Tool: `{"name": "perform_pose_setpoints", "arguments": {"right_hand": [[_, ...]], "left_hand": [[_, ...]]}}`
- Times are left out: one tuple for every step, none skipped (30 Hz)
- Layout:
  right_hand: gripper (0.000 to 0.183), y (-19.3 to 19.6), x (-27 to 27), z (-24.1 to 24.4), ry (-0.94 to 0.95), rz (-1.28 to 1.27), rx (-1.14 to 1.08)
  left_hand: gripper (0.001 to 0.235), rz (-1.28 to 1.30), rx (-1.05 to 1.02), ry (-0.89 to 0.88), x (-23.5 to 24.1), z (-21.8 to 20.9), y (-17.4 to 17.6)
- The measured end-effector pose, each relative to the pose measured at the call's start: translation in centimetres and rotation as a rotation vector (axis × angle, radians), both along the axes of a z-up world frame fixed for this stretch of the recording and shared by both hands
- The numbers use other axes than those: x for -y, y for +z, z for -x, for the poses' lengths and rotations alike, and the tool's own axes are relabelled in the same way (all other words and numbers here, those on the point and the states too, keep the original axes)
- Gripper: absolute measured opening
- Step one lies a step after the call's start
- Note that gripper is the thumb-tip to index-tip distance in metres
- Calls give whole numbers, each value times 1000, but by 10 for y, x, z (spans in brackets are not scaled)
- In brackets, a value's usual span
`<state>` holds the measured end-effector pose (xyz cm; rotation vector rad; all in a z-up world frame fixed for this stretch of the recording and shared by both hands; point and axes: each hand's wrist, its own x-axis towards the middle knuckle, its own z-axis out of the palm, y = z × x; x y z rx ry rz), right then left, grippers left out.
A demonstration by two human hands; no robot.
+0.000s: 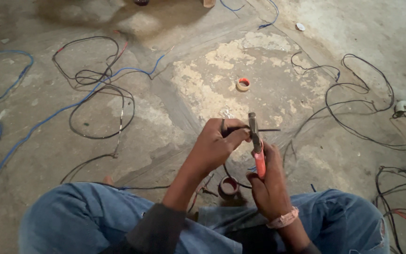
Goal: The person strips the insulation from two black wires using pliers, twists the exposed copper strands together, and then wraps the connection with blue electrical tape. The person repeats this process for a second wire pair.
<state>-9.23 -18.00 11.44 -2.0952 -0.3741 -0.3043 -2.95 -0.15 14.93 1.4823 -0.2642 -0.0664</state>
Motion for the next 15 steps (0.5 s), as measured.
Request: {"name": "perform_pose_setpoints", "arguments": {"right_hand": [[69,1,2,-1,-2,46,49],[67,1,4,-1,-4,93,97],[64,0,3,-1,-53,91,32],[60,-1,3,-1,-101,90,-34],[56,-3,2,0,-152,90,-99],[50,-4,1,0,-99,2,-147],[44,-3,1,0,-51,-84,-194],[39,-3,1,0,-3,-170,-241],[43,-2,2,0,5,-233,-348],[48,-1,3,-1,14,-297,-455],[53,1,4,-2,25,-362,-564],[55,3,5,-3,75,-416,-627],[57,5,7,-4,129,-469,-691],[60,7,9,-6,183,-520,-754],[59,8,11,-6,206,-526,-767]], "left_hand": [[15,17,-50,-20,0,-1,-2],[15,34,-100,-40,-1,-1,-3],[13,53,-53,-44,0,0,-4],[11,71,-5,-48,0,1,-4],[8,89,43,-54,1,3,-3],[8,83,57,-22,2,4,-2],[9,80,70,6,3,5,1],[11,77,84,34,4,6,4],[10,-61,102,70,3,6,6],[9,-199,120,105,-1,7,9],[8,-339,136,142,-5,7,12],[5,-370,198,148,-9,7,14],[4,-400,259,158,-11,7,16],[4,-431,320,167,-13,8,18],[5,-463,365,175,-14,8,18]]}}
